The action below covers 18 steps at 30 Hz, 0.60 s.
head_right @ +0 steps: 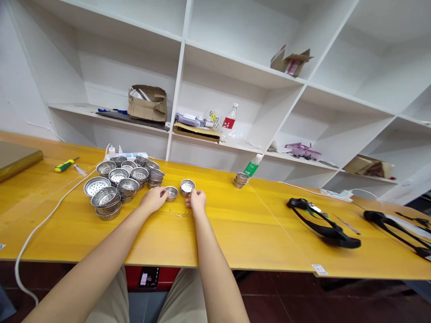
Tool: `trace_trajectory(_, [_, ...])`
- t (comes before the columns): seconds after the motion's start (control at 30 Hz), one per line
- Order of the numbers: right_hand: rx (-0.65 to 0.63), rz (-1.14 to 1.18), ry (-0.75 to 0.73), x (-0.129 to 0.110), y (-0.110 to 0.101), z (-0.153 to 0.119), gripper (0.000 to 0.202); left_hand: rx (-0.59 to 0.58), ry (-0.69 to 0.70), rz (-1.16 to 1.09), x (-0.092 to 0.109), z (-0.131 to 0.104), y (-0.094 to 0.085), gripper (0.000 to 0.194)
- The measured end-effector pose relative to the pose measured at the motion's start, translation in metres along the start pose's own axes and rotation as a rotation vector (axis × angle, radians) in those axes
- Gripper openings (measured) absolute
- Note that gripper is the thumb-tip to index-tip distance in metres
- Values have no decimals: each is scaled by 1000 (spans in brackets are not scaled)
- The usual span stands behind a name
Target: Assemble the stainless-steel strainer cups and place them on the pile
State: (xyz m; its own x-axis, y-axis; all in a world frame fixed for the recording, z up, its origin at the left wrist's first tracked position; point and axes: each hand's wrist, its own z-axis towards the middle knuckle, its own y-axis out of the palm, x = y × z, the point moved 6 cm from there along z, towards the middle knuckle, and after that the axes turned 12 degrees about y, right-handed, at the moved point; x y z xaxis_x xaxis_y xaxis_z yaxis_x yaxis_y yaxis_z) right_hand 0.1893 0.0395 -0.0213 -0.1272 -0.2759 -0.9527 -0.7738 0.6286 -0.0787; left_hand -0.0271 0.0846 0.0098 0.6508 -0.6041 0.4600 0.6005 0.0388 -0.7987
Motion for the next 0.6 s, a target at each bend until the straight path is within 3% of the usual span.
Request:
trace_trajectory(0.17, [-82,-476,-640,-15,25,-31,15,77,30,-44,-5,3,4,12])
trace_trajectory(0.23, [-112,-556,-788,-12,36,-42,14,127,82,-95,-3,4,3,8])
trace_trajectory(0.43, [-6,-561,-847,-15,36,-45,7,195,272,-234,17,-1,-2,12])
trace_trajectory(0.6, [39,-564,-825,-21,30,-47,6,221,260,-262,21,-3,-3,33])
